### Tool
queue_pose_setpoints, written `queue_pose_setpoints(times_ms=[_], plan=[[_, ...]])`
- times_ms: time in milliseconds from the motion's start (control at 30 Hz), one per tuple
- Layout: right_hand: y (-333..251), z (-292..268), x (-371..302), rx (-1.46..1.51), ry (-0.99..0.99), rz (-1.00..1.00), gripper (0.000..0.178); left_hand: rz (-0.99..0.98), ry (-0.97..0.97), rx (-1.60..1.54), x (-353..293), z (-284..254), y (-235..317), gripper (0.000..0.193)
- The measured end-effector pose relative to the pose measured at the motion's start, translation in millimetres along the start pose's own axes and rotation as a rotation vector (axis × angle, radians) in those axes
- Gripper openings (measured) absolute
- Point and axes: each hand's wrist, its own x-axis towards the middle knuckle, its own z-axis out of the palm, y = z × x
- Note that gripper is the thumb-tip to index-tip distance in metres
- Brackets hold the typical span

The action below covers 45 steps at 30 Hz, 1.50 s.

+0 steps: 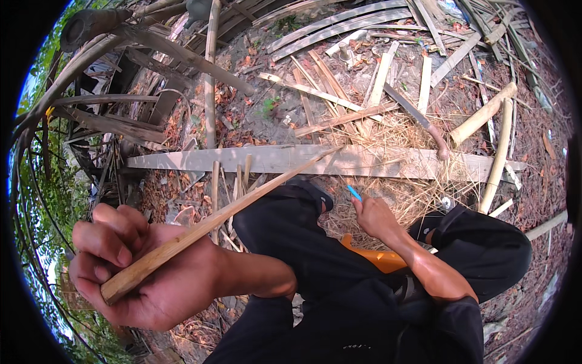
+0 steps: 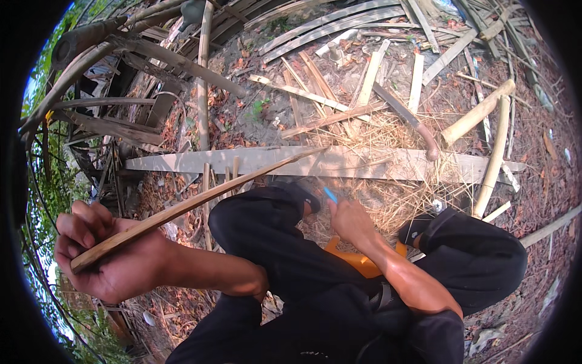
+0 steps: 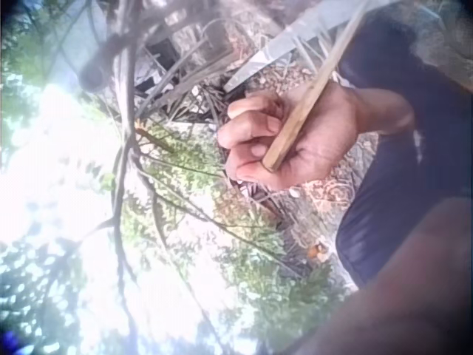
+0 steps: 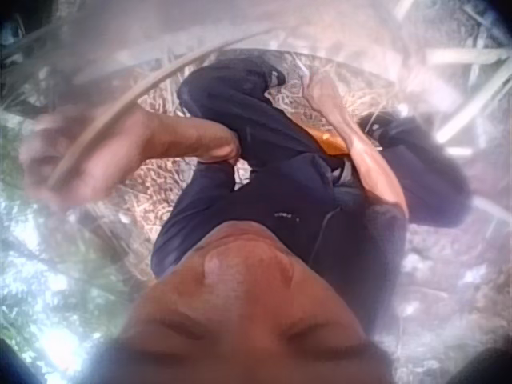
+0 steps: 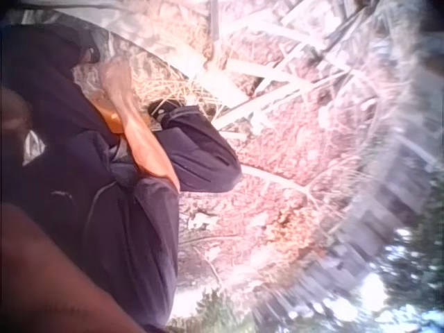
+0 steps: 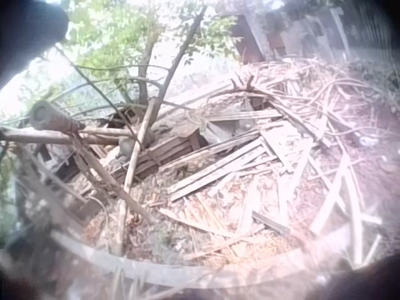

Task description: The person sits on a small stool and uses a blue utility knife to shave and shape a thin strip of bamboo. They hold the bamboo in their left hand and carefully scrape the surface with the knife in their right hand, occasionally rotating the strip to work on different sides.

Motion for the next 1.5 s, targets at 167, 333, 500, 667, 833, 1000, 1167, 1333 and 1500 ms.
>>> queue_pose_setpoints(times_ms=[167, 333, 500, 667, 833, 1000, 1167, 1333, 1500], plan=[[-67.4, -27.2, -8.2, 0.160, 0.096, -0.095, 0.035, -0.006, -0.020, 0.006, 1.0, -22.8, 7.3, 0.028], [-99.4, -27.8, -6.0, 0.319, -0.022, -0.333, 0.036, 0.018, 0.063, 0.062, 3.2, -22.7, 3.0, 0.023], [-63.2, -0.9, 16.2, 0.186, 0.062, -0.276, 0.041, 0.063, 0.158, 0.231, 3.0, -26.4, -2.3, 0.024], [-18.9, 9.2, 33.1, -0.063, 0.127, -0.113, 0.045, -0.050, 0.057, 0.113, 1.9, -31.2, 13.8, 0.026], [-66.7, -16.6, 25.9, -0.004, 0.088, -0.188, 0.042, -0.095, -0.078, -0.053, 12.7, -41.7, -2.8, 0.024], [-175.2, -71.6, -37.8, 0.540, -0.149, -0.485, 0.035, -0.016, -0.041, -0.051, 9.1, -32.6, -1.0, 0.029], [-230.9, -99.5, -89.6, 0.613, -0.291, -0.736, 0.026, 0.067, 0.054, -0.005, 16.2, -21.0, -13.0, 0.027], [-242.8, -103.6, -98.0, 0.471, -0.209, -0.734, 0.026, 0.067, 0.196, 0.083, 15.5, -1.8, -9.9, 0.028], [-196.8, -90.6, -84.6, 0.207, -0.031, -0.543, 0.031, 0.149, 0.182, 0.160, 15.4, -2.3, -9.5, 0.028]])
